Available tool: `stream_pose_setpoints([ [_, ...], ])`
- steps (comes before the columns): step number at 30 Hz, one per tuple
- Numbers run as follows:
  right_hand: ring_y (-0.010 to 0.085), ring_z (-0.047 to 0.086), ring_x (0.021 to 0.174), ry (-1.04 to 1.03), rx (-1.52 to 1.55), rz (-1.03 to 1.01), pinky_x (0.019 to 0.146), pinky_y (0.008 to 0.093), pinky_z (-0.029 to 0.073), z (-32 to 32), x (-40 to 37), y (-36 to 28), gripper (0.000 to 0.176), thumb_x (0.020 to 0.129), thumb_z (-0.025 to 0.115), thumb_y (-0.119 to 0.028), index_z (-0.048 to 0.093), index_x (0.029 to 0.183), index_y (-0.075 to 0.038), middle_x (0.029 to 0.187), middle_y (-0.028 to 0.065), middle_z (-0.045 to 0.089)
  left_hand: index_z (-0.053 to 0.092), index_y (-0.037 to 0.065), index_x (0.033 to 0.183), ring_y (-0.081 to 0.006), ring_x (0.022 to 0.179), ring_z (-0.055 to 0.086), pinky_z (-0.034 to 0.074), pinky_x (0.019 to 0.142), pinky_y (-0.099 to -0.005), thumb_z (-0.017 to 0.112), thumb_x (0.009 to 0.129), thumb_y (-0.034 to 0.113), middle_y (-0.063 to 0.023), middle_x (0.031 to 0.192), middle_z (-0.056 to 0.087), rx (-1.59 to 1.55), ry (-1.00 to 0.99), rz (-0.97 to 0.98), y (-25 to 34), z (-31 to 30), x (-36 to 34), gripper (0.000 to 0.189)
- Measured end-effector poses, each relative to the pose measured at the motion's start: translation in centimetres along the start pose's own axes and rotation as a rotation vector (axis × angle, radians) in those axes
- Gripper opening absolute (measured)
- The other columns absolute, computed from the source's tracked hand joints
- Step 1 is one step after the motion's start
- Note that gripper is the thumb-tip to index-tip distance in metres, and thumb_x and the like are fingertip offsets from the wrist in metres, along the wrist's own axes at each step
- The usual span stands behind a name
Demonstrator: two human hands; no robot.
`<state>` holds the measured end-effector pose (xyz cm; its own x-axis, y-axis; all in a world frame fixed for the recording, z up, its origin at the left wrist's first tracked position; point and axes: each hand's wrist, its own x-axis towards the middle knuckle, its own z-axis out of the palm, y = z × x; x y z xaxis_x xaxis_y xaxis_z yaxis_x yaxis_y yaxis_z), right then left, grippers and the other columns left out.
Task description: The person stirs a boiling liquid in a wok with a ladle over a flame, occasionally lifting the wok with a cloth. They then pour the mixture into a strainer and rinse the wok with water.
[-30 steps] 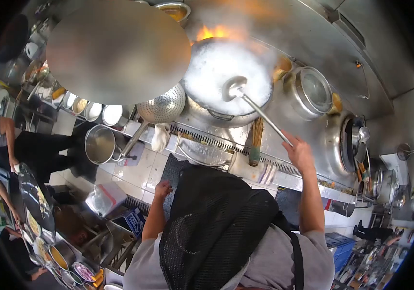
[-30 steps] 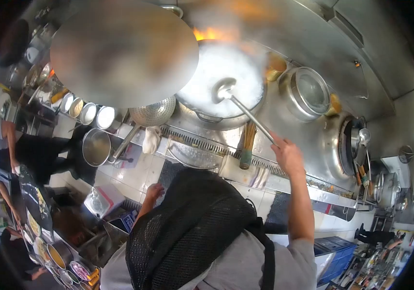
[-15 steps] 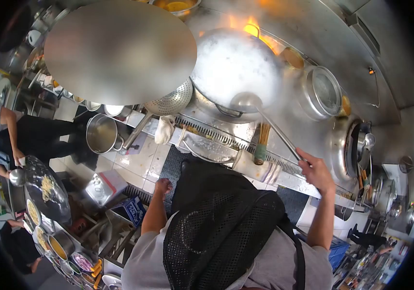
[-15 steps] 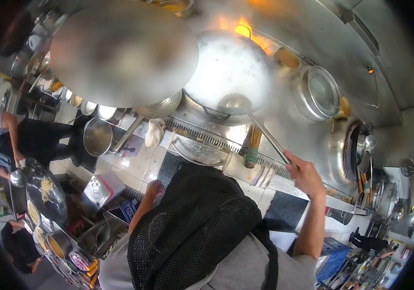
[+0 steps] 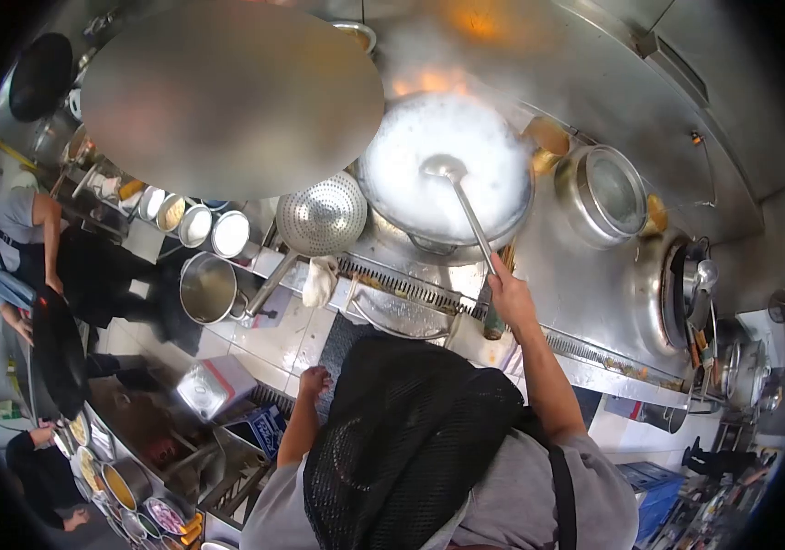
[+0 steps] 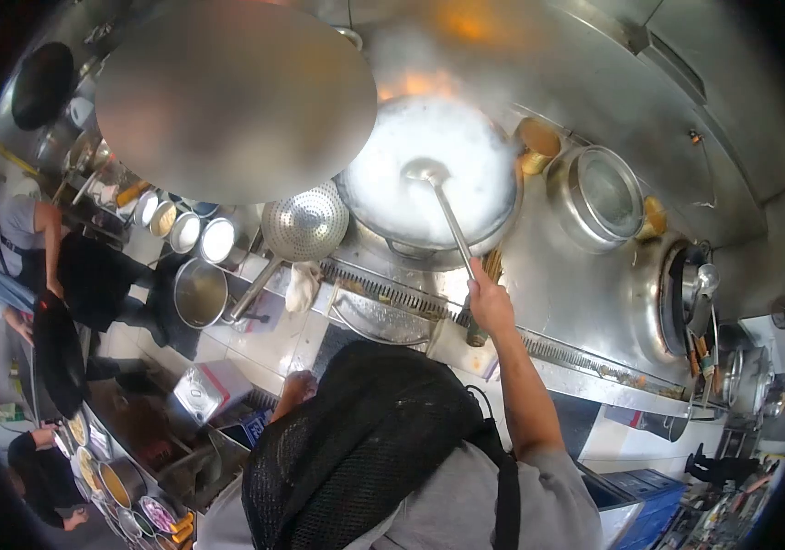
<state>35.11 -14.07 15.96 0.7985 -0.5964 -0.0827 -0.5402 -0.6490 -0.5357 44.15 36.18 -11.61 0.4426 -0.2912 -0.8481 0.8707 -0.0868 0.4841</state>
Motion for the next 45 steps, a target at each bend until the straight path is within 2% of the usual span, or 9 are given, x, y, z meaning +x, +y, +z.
stream_pose_setpoints([
  [2, 0.0477, 0.062, 0.081, 0.012, 0.019, 0.005, 0.076, 0.0539, 0.048, 0.5, 1.1, -0.2, 0.047, 0.093, 0.055, -0.024, 0.046, 0.139, -0.023, 0.087, 0.0286, 0.064, 0.059, 0.003, 0.105, -0.0115, 0.054, 0.056, 0.039, 0.039, -0.0218, 0.053, 0.089, 0.007, -0.0059, 0.075, 0.061, 0.949, -0.170, 0.846, -1.4, -2.5, 1.1, 0.017],
  [6, 0.0479, 0.061, 0.082, 0.065, 0.149, -0.042, 0.075, 0.0527, 0.048, 1.8, 3.3, -0.3, 0.044, 0.095, 0.054, -0.027, 0.049, 0.137, -0.015, 0.088, 0.0287, 0.064, 0.057, 0.006, 0.090, -0.0110, 0.051, 0.054, 0.037, 0.037, -0.0252, 0.055, 0.091, 0.016, -0.0045, 0.070, 0.060, 0.463, 0.140, -0.009, -0.4, 0.6, -2.4, 0.011],
  [9, 0.0433, 0.064, 0.073, 0.118, 0.158, -0.047, 0.070, 0.0488, 0.049, 2.7, 5.0, 0.1, 0.043, 0.095, 0.053, -0.026, 0.050, 0.136, -0.011, 0.083, 0.0274, 0.065, 0.056, 0.009, 0.079, -0.0109, 0.049, 0.050, 0.036, 0.039, -0.0250, 0.053, 0.091, 0.017, -0.0025, 0.063, 0.055, 0.375, -0.078, 0.246, -1.0, -0.5, -2.2, 0.015],
  [14, 0.0197, 0.057, 0.051, -0.004, 0.483, 0.108, 0.055, 0.0351, 0.049, 1.2, 5.1, -1.0, 0.044, 0.096, 0.052, -0.026, 0.049, 0.138, -0.010, 0.065, 0.0126, 0.060, 0.053, 0.009, 0.070, -0.0124, 0.047, 0.048, 0.037, 0.041, -0.0257, 0.053, 0.087, 0.010, -0.0021, 0.060, 0.051, 0.100, -0.063, 0.081, -3.9, -2.5, 2.0, 0.017],
  [19, 0.0147, 0.051, 0.049, 0.073, 0.611, 0.122, 0.050, 0.0336, 0.046, -0.8, 2.8, -0.5, 0.044, 0.096, 0.053, -0.026, 0.049, 0.138, -0.011, 0.060, 0.0069, 0.056, 0.056, 0.006, 0.071, -0.0141, 0.048, 0.051, 0.040, 0.044, -0.0271, 0.054, 0.086, 0.010, -0.0051, 0.063, 0.055, 0.167, -0.063, 0.120, -3.2, -1.8, 1.8, 0.016],
  [22, 0.0134, 0.050, 0.051, 0.121, 0.654, 0.171, 0.052, 0.0326, 0.045, -3.1, 0.8, -0.5, 0.045, 0.095, 0.055, -0.024, 0.050, 0.138, -0.012, 0.060, 0.0059, 0.054, 0.063, 0.003, 0.083, -0.0132, 0.049, 0.052, 0.042, 0.047, -0.0257, 0.054, 0.088, 0.015, -0.0068, 0.068, 0.061, 0.811, 0.042, 0.467, 4.1, 4.2, -4.1, 0.016],
  [24, 0.0125, 0.052, 0.054, 0.192, 0.523, 0.154, 0.053, 0.0333, 0.044, -4.1, -0.7, 0.8, 0.046, 0.094, 0.058, -0.023, 0.050, 0.137, -0.012, 0.060, 0.0065, 0.054, 0.064, 0.002, 0.091, -0.0121, 0.051, 0.052, 0.042, 0.048, -0.0243, 0.055, 0.090, 0.018, -0.0069, 0.071, 0.063, 0.706, -0.013, 0.417, 8.4, 9.0, -6.9, 0.019],
  [33, 0.0420, 0.064, 0.077, 0.319, 0.144, 0.077, 0.070, 0.0470, 0.049, -5.7, -6.7, 5.9, 0.045, 0.091, 0.061, -0.026, 0.052, 0.134, -0.016, 0.083, 0.0250, 0.065, 0.061, 0.002, 0.107, -0.0103, 0.062, 0.055, 0.045, 0.056, -0.0241, 0.057, 0.094, 0.033, -0.0071, 0.085, 0.067, 0.476, -0.394, 0.462, 20.9, 26.8, -10.6, 0.034],
  [45, 0.0408, 0.063, 0.065, 0.464, 0.146, 0.387, 0.061, 0.0473, 0.048, -3.0, -17.8, 11.6, 0.048, 0.092, 0.060, -0.019, 0.047, 0.137, -0.010, 0.070, 0.0217, 0.063, 0.055, -0.006, 0.105, -0.0220, 0.073, 0.060, 0.051, 0.068, -0.0326, 0.037, 0.101, 0.047, -0.0166, 0.093, 0.065, -0.019, -0.449, 0.271, 20.7, 37.5, -4.9, 0.056],
])
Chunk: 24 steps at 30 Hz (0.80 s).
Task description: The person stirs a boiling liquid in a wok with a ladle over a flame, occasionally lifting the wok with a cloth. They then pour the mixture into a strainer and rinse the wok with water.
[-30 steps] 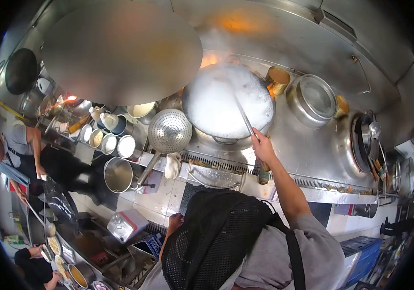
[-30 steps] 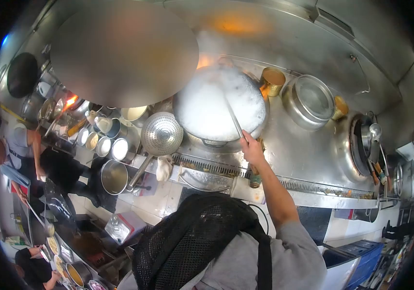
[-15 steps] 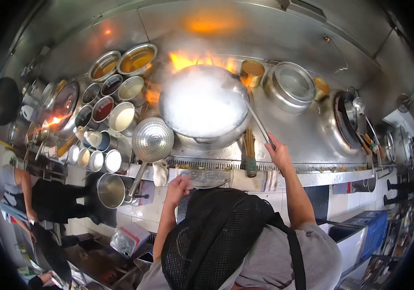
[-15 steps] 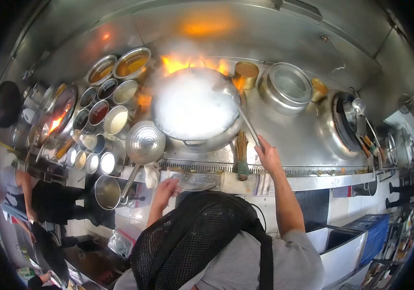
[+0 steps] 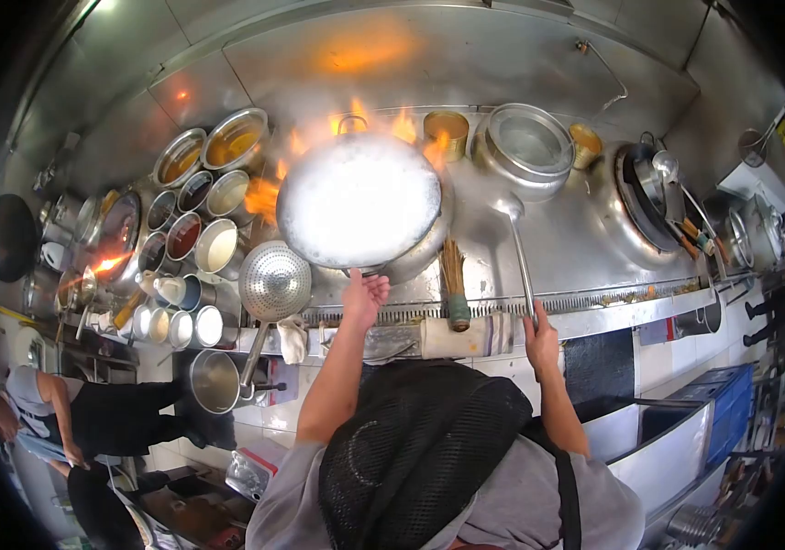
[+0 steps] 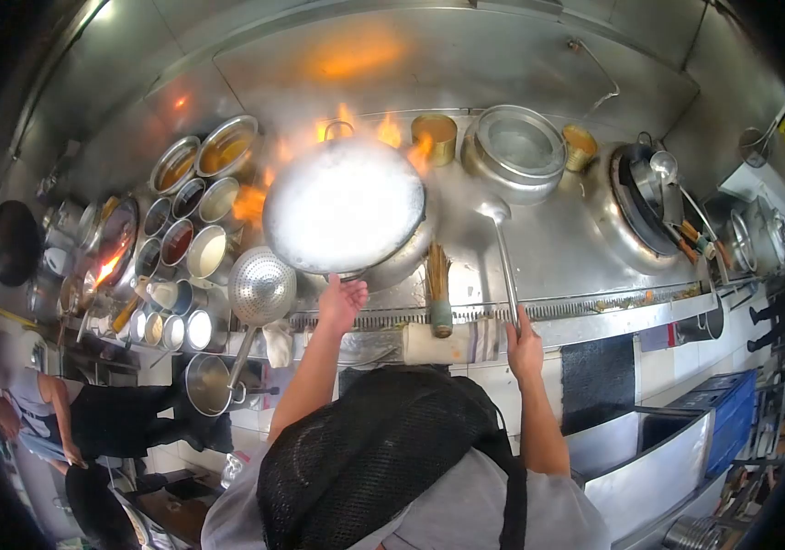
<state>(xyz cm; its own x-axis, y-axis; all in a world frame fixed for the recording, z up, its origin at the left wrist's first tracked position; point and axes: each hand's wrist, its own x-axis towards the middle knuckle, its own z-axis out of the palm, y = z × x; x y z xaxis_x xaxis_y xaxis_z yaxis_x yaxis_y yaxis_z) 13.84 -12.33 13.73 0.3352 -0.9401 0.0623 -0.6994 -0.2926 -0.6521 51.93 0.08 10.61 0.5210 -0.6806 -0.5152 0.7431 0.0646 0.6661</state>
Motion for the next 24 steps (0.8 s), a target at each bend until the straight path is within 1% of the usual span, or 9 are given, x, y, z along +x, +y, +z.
stream_pose_setpoints([
  [4, 0.0423, 0.063, 0.068, -0.050, -0.019, 0.038, 0.062, 0.0482, 0.048, 0.7, -2.2, 3.9, 0.048, 0.092, 0.057, -0.018, 0.045, 0.137, -0.006, 0.073, 0.0234, 0.063, 0.056, -0.004, 0.098, -0.0197, 0.066, 0.057, 0.049, 0.063, -0.0306, 0.033, 0.102, 0.046, -0.0139, 0.081, 0.064, 0.126, 0.154, 0.047, -0.1, 1.0, 0.6, 0.056],
  [9, 0.0462, 0.062, 0.077, -0.077, 0.047, 0.005, 0.071, 0.0518, 0.048, 2.6, -2.2, 4.2, 0.057, 0.087, 0.056, -0.011, 0.038, 0.140, -0.004, 0.082, 0.0292, 0.063, 0.056, -0.003, 0.095, -0.0183, 0.064, 0.056, 0.047, 0.060, -0.0293, 0.032, 0.102, 0.046, -0.0125, 0.077, 0.063, 0.114, 0.177, 0.058, -1.0, 2.1, 0.2, 0.054],
  [10, 0.0461, 0.061, 0.086, -0.126, 0.059, 0.002, 0.076, 0.0519, 0.048, 2.9, -1.9, 4.1, 0.062, 0.085, 0.057, -0.010, 0.035, 0.142, -0.003, 0.094, 0.0318, 0.062, 0.056, -0.002, 0.095, -0.0177, 0.061, 0.056, 0.047, 0.057, -0.0298, 0.031, 0.102, 0.045, -0.0118, 0.075, 0.064, 0.127, 0.170, 0.094, -1.1, 2.2, 0.1, 0.054],
  [11, 0.0461, 0.061, 0.086, -0.136, 0.059, -0.013, 0.076, 0.0519, 0.048, 3.4, -1.7, 4.1, 0.062, 0.085, 0.057, -0.010, 0.035, 0.142, -0.003, 0.094, 0.0318, 0.062, 0.057, -0.001, 0.094, -0.0171, 0.058, 0.056, 0.046, 0.055, -0.0303, 0.030, 0.101, 0.044, -0.0110, 0.073, 0.064, 0.140, 0.159, 0.137, -1.2, 2.2, 0.1, 0.053],
  [13, 0.0451, 0.060, 0.093, -0.131, 0.095, -0.142, 0.081, 0.0511, 0.048, 4.8, -0.9, 4.2, 0.064, 0.084, 0.058, -0.010, 0.034, 0.143, -0.003, 0.105, 0.0325, 0.059, 0.057, -0.001, 0.094, -0.0170, 0.057, 0.056, 0.047, 0.054, -0.0304, 0.030, 0.101, 0.046, -0.0108, 0.073, 0.064, 0.152, 0.178, 0.150, -1.1, 2.4, 0.0, 0.054],
  [14, 0.0450, 0.059, 0.100, -0.173, 0.097, -0.140, 0.085, 0.0500, 0.048, 5.1, -0.8, 3.9, 0.069, 0.084, 0.059, -0.012, 0.030, 0.145, -0.003, 0.114, 0.0316, 0.056, 0.057, 0.000, 0.093, -0.0169, 0.057, 0.057, 0.047, 0.054, -0.0304, 0.030, 0.101, 0.048, -0.0105, 0.073, 0.064, 0.174, 0.187, 0.152, -1.1, 2.4, -0.1, 0.055],
  [16, 0.0454, 0.059, 0.099, -0.227, 0.091, -0.130, 0.085, 0.0500, 0.048, 5.9, -0.7, 3.5, 0.072, 0.083, 0.061, -0.015, 0.027, 0.146, -0.004, 0.113, 0.0309, 0.057, 0.057, 0.000, 0.093, -0.0169, 0.057, 0.057, 0.048, 0.053, -0.0305, 0.030, 0.101, 0.049, -0.0103, 0.072, 0.064, 0.191, 0.207, 0.167, -1.0, 2.3, 0.0, 0.056],
  [18, 0.0452, 0.059, 0.100, -0.357, 0.007, -0.031, 0.084, 0.0499, 0.050, 6.2, -0.9, 3.2, 0.081, 0.081, 0.064, -0.021, 0.021, 0.149, -0.007, 0.115, 0.0288, 0.057, 0.057, 0.001, 0.093, -0.0168, 0.056, 0.057, 0.048, 0.052, -0.0301, 0.030, 0.101, 0.051, -0.0099, 0.073, 0.064, 0.215, 0.236, 0.140, -0.9, 2.4, 0.0, 0.057],
  [24, 0.0441, 0.060, 0.098, -0.291, 0.031, -0.150, 0.081, 0.0490, 0.051, 7.4, -1.2, 4.3, 0.083, 0.081, 0.065, -0.025, 0.021, 0.149, -0.007, 0.118, 0.0270, 0.056, 0.057, 0.003, 0.090, -0.0163, 0.054, 0.056, 0.046, 0.048, -0.0292, 0.031, 0.100, 0.052, -0.0088, 0.068, 0.063, 0.249, 0.325, 0.156, -0.9, 3.3, -0.6, 0.057],
])
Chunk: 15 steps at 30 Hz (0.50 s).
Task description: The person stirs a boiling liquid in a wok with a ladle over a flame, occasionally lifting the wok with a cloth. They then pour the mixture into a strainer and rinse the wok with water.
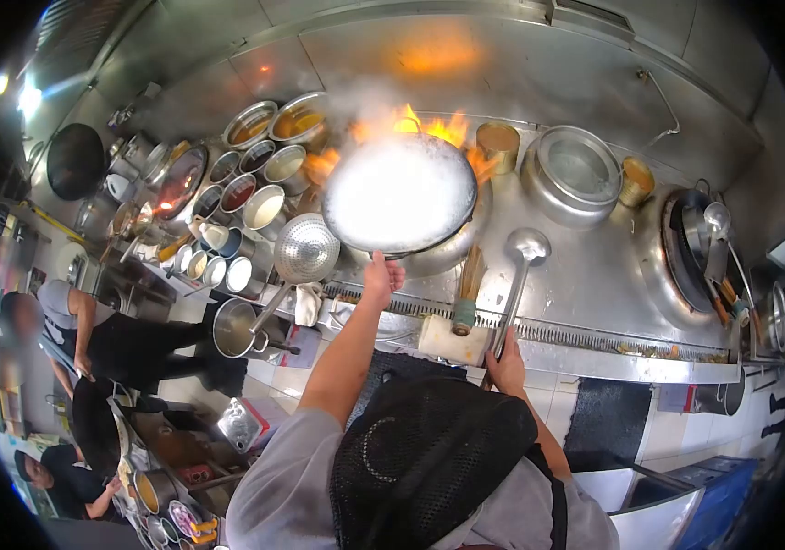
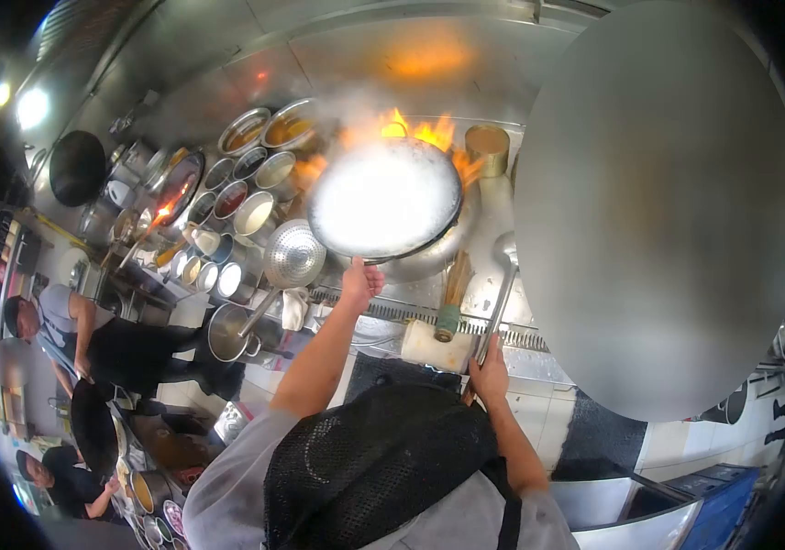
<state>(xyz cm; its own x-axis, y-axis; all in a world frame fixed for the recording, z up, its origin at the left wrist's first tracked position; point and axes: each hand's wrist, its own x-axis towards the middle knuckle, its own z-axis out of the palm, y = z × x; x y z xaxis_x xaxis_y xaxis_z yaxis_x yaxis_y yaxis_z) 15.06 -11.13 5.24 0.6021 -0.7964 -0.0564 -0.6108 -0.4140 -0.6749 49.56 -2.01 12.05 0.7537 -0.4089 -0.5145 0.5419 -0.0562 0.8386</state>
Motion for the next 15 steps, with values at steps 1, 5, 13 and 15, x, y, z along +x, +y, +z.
stream_pose_setpoints([
  [1, 0.0444, 0.060, 0.098, 0.030, 0.012, -0.031, 0.081, 0.0491, 0.051, 0.1, 0.0, 0.3, 0.082, 0.081, 0.065, -0.025, 0.022, 0.149, -0.007, 0.118, 0.0272, 0.055, 0.057, 0.003, 0.090, -0.0163, 0.054, 0.056, 0.046, 0.048, -0.0292, 0.031, 0.100, 0.052, -0.0088, 0.068, 0.063, 0.000, 0.002, 0.005, -0.4, -0.2, -0.6, 0.057],
  [5, 0.0445, 0.060, 0.096, 0.024, 0.004, 0.019, 0.081, 0.0493, 0.051, -0.5, -0.1, -0.5, 0.080, 0.081, 0.065, -0.025, 0.024, 0.148, -0.006, 0.115, 0.0265, 0.056, 0.058, 0.008, 0.067, -0.0150, 0.048, 0.052, 0.037, 0.043, -0.0276, 0.038, 0.100, 0.045, -0.0071, 0.058, 0.058, 0.151, -0.322, 0.087, -5.8, -2.6, -3.6, 0.054],
  [13, 0.0450, 0.059, 0.092, 0.065, -0.086, -0.041, 0.075, 0.0514, 0.050, 0.6, -0.1, -0.2, 0.081, 0.082, 0.063, -0.028, 0.023, 0.149, -0.008, 0.109, 0.0245, 0.056, 0.065, 0.004, 0.081, -0.0307, 0.077, 0.064, 0.051, 0.072, -0.0419, 0.057, 0.087, 0.028, -0.0157, 0.079, 0.065, 1.097, -0.412, 0.222, -16.8, -14.1, -15.8, 0.026],
  [15, 0.0446, 0.059, 0.092, 0.020, -0.100, 0.020, 0.075, 0.0515, 0.050, 0.2, 0.1, -0.8, 0.081, 0.082, 0.063, -0.028, 0.023, 0.149, -0.009, 0.108, 0.0239, 0.056, 0.067, 0.004, 0.083, -0.0350, 0.086, 0.064, 0.051, 0.076, -0.0445, 0.064, 0.074, 0.019, -0.0173, 0.083, 0.065, 1.245, -0.397, 0.457, -19.6, -19.7, -15.6, 0.017],
])
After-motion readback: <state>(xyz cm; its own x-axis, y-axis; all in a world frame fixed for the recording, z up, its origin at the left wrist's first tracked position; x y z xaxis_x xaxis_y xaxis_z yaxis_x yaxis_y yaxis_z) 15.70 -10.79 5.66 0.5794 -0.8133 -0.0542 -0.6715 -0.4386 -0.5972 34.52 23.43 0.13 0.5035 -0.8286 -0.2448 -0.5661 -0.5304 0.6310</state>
